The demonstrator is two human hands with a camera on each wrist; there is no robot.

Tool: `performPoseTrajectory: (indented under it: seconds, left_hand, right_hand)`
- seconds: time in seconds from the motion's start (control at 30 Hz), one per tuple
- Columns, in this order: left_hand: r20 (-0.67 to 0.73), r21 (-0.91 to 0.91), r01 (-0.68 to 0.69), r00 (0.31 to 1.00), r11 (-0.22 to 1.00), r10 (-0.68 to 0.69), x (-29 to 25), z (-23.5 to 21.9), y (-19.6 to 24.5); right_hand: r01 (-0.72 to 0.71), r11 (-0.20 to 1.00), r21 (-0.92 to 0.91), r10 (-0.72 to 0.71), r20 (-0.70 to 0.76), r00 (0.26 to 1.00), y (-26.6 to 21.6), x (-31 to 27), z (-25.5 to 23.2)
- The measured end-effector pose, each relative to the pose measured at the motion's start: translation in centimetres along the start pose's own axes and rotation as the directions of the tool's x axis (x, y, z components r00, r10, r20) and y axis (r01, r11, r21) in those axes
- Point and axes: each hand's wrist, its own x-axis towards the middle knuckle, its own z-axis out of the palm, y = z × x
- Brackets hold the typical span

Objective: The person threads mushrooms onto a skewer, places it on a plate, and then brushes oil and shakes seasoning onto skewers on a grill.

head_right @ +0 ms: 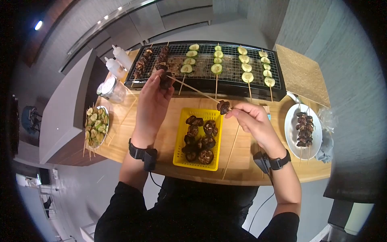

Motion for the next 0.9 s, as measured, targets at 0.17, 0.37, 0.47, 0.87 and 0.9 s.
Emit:
performPoseTrajectory:
  seconds: [0.17,0.37,0.47,0.87,0.9]
  left_hand:
    - [0.018,0.018,-0.036,0.999,0.999,0.035,0.0,0.0,0.0]
    - [0.021,0.07,-0.087,0.996,0.994,0.085,-0.3,0.4,-0.1]
    - [0.026,0.09,-0.104,0.994,0.99,0.102,-0.1,0.4,0.0]
    - [0.033,0.296,-0.179,0.984,0.938,0.177,-0.5,1.0,0.0]
    - [0.036,0.34,-0.194,0.98,0.92,0.193,-0.6,1.2,0.0]
  right_hand:
    - [-0.004,1.0,-0.001,0.004,-0.011,1.0,0.1,0.0,-0.1]
    - [-0.005,1.0,0.021,0.005,0.004,1.0,0.0,-0.1,0.0]
    - [-0.01,1.0,0.01,0.01,-0.01,1.0,0.2,-0.1,0.0]
    - [-0.015,1.0,0.017,0.016,-0.003,1.0,0.0,-0.1,0.0]
    - [-0.016,1.0,0.013,0.016,-0.01,1.0,-0.1,0.0,0.0]
